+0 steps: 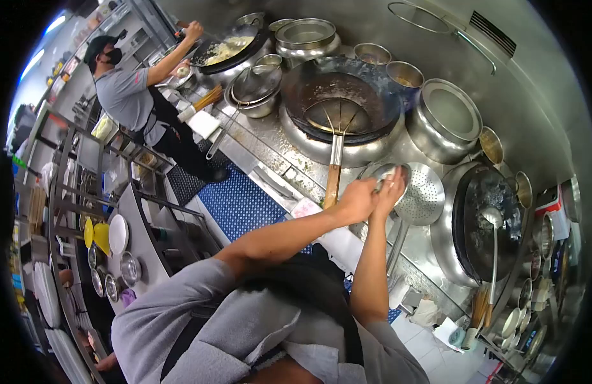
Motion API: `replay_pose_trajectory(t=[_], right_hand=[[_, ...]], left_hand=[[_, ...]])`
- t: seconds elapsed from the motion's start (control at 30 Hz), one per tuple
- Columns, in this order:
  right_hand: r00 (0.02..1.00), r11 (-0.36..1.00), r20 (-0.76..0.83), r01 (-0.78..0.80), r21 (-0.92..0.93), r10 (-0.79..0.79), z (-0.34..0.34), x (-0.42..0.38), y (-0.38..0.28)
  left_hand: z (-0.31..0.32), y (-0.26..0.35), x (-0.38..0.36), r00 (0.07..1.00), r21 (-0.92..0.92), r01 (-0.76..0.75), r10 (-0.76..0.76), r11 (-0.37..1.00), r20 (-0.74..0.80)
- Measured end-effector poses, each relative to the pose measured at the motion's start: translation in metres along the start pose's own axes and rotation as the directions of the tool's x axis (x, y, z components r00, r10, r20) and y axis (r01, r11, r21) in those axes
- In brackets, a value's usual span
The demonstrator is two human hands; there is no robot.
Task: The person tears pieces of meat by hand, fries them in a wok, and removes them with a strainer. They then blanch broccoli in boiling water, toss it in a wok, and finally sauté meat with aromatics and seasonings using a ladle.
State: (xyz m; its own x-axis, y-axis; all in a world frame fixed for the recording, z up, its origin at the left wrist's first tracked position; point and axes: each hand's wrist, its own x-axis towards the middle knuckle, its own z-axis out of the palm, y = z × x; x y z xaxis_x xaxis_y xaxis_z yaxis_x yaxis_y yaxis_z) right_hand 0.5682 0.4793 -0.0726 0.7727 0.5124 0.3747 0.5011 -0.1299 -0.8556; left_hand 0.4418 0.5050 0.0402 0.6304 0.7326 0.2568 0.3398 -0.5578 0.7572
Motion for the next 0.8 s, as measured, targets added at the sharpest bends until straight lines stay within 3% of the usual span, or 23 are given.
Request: replay_pose_trajectory(t=[0.07, 0.13, 0.17, 0.2, 0.23, 0.27, 0.37, 0.4, 0.43, 0.5, 0.57, 0.67, 0.77, 0.8], right_hand=[[0.983, 0.993, 0.172, -0.043, -0.111, 0.062, 0.007, 0.008, -0.021], [0.927, 0.96, 0.357, -0.007, -0.281, 0.111, 0.01, 0.019, -0.089], [0.914, 0.963, 0.406, 0.095, -0.253, 0.017, 0.016, 0.029, -0.11], [0.915, 0.957, 0.386, 0.205, -0.207, -0.113, 0.015, 0.038, -0.14], [0.901, 0.935, 0.361, 0.315, -0.164, -0.24, 0.004, 0.048, -0.167], [0.894, 0.954, 0.372, 0.293, -0.069, -0.248, -0.013, 0.059, -0.188], [0.893, 0.971, 0.383, 0.197, 0.138, -0.235, -0.057, 0.072, -0.213], [0.899, 0.974, 0.382, 0.164, 0.155, -0.212, -0.075, 0.072, -0.204], [0.905, 0.976, 0.381, 0.131, 0.173, -0.189, -0.092, 0.07, -0.193], [0.928, 0.983, 0.358, 0.043, 0.178, -0.106, -0.123, 0.057, -0.168], [0.951, 0.992, 0.303, 0.023, 0.121, -0.059, -0.151, 0.037, -0.135], [0.966, 0.994, 0.243, -0.102, 0.033, 0.091, -0.194, 0.0, -0.106], [0.952, 0.968, 0.174, -0.248, -0.036, 0.25, -0.23, -0.034, -0.09], [0.942, 0.954, 0.154, -0.294, -0.054, 0.299, -0.243, -0.046, -0.085]], left_hand=[[-0.02, -0.005, -0.001, 0.989, -0.035, 0.147, -0.146, 0.989, 0.024], [-0.023, -0.038, 0.005, 0.945, -0.479, 0.312, -0.32, 0.821, 0.066], [-0.055, -0.023, 0.012, 0.924, -0.594, 0.337, -0.378, 0.73, 0.058], [-0.06, -0.045, 0.02, 0.893, -0.657, 0.371, -0.447, 0.657, 0.057], [-0.089, -0.034, 0.03, 0.9, -0.686, 0.286, -0.434, 0.669, -0.048], [-0.102, -0.056, 0.042, 0.917, -0.707, 0.228, -0.392, 0.67, -0.076], [-0.143, -0.088, 0.092, 0.886, -0.588, 0.099, -0.34, 0.803, -0.315], [-0.159, -0.086, 0.108, 0.868, -0.514, 0.151, -0.363, 0.844, -0.34], [-0.17, -0.087, 0.124, 0.851, -0.317, 0.18, -0.309, 0.931, -0.425], [-0.173, -0.121, 0.159, 0.827, -0.072, 0.199, -0.207, 0.977, -0.523], [-0.168, -0.167, 0.194, 0.843, 0.217, 0.255, -0.107, 0.942, -0.527], [-0.153, -0.158, 0.223, 0.88, 0.418, 0.363, -0.16, 0.833, -0.447], [-0.123, -0.175, 0.252, 0.896, 0.47, 0.355, -0.15, 0.808, -0.418], [-0.117, -0.174, 0.257, 0.919, 0.491, 0.349, -0.19, 0.798, -0.345]])
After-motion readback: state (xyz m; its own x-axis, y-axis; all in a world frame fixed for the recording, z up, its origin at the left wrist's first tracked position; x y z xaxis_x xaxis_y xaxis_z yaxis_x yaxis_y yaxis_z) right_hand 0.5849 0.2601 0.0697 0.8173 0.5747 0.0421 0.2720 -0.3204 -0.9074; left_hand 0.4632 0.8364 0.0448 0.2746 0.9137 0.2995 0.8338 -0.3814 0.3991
